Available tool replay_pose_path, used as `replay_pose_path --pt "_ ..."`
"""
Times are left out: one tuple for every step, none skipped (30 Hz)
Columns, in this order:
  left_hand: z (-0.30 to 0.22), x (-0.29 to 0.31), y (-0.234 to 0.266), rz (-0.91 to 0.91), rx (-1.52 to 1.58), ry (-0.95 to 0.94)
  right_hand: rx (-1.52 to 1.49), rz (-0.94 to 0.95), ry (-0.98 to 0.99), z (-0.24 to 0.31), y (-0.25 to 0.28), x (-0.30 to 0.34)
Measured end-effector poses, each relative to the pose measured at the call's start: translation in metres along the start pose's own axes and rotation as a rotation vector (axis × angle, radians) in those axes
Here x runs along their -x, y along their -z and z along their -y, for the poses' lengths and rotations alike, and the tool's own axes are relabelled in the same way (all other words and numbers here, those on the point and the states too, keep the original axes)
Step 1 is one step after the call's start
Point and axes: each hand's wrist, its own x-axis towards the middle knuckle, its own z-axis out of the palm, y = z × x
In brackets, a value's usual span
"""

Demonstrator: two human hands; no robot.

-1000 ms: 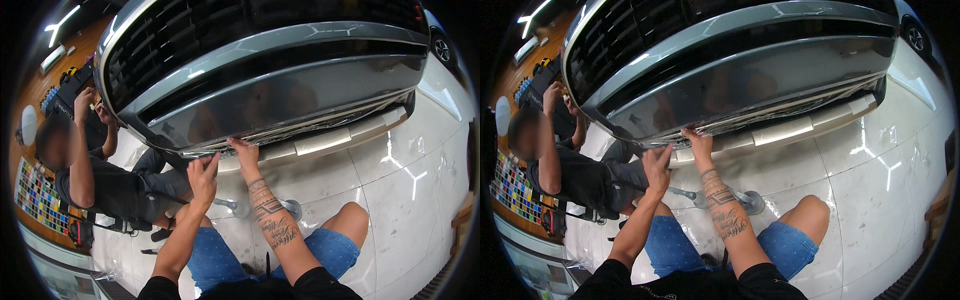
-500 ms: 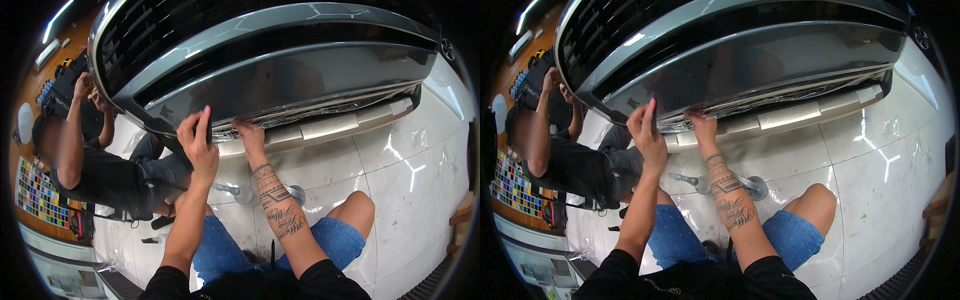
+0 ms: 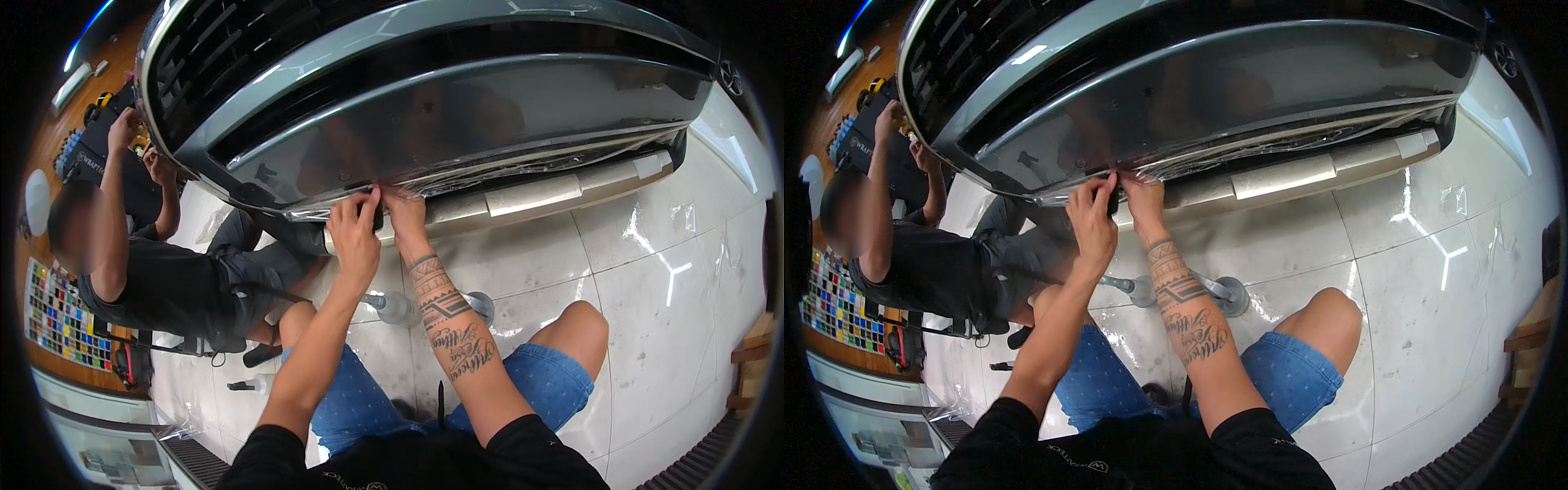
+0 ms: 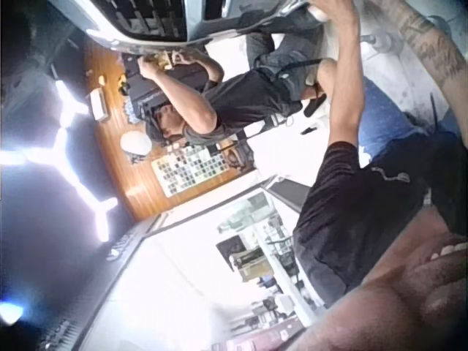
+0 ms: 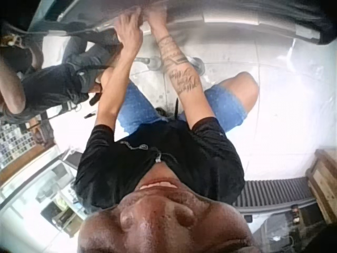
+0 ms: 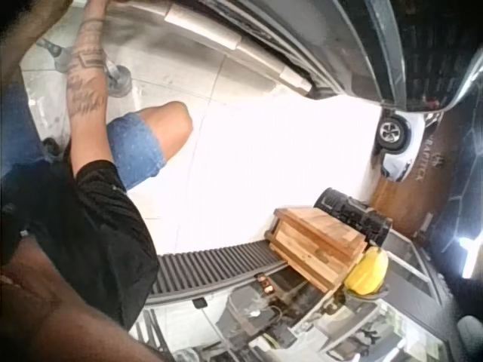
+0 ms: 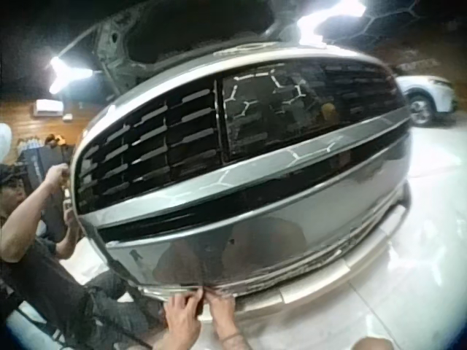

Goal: The person kneels on the floor and applies a clear protective film to the lower section of a car's front bumper. They use a squeegee tool to smooth the film and a spray bottle to apply liquid, while another person assists on the opposite side.

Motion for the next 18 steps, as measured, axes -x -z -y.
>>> replay_pose_path --pt "0.010 0.010 0.002 0.072 0.051 0.042 0.009 0.009 -0.010 -0.001 -0.003 0.002" --pt "0.014 0.015 0.006 0.138 0.113 0.088 0.030 0.015 -0.015 -0.001 -0.001 0.002" --pt "0.019 0.019 0.010 0.092 0.238 0.072 0.065 -0.001 -0.031 -0.003 0.000 0.004" --pt "0.025 0.020 0.013 0.025 0.319 0.116 0.082 -0.005 -0.014 -0.002 0.002 0.002" --pt "0.031 0.014 0.023 -0.088 0.328 0.150 0.100 -0.004 0.001 -0.001 0.004 -0.002" --pt "0.040 0.012 0.033 -0.191 0.326 0.187 0.111 -0.004 0.004 -0.001 0.002 0.000" --pt "0.048 0.011 0.036 -0.342 0.393 0.319 0.186 -0.048 -0.028 0.001 0.003 0.002" --pt "0.056 0.008 0.038 -0.498 0.458 0.450 0.166 -0.047 -0.026 0.002 0.003 0.001" --pt "0.070 0.006 0.040 -0.549 0.426 0.505 0.146 -0.046 -0.026 0.002 0.001 0.000" --pt "0.078 0.004 0.036 -0.627 0.443 0.559 0.126 -0.046 -0.024 0.002 -0.001 -0.001" --pt "0.077 0.003 0.034 -0.634 0.364 0.570 0.131 -0.049 -0.030 0.002 -0.002 0.003" --pt "0.070 -0.001 0.030 -0.645 0.295 0.579 0.137 -0.054 -0.033 0.003 -0.002 0.004" --pt "0.066 -0.002 0.021 -0.613 0.190 0.499 0.142 -0.060 -0.036 0.004 -0.003 0.005" --pt "0.067 0.008 0.008 -0.483 0.160 0.435 0.137 -0.061 -0.054 -0.001 -0.008 0.012" --pt "0.039 0.010 -0.010 -0.493 0.171 0.457 0.148 -0.069 -0.053 0.001 -0.006 0.011" --pt "0.030 0.018 -0.025 -0.505 0.259 0.457 0.153 -0.072 -0.053 0.002 -0.006 0.011" --pt "0.022 0.031 -0.024 -0.355 0.311 0.375 0.158 -0.082 -0.055 0.003 -0.003 0.011" --pt "0.012 0.042 -0.028 -0.210 0.431 0.401 0.179 -0.098 -0.075 0.003 0.000 0.010"
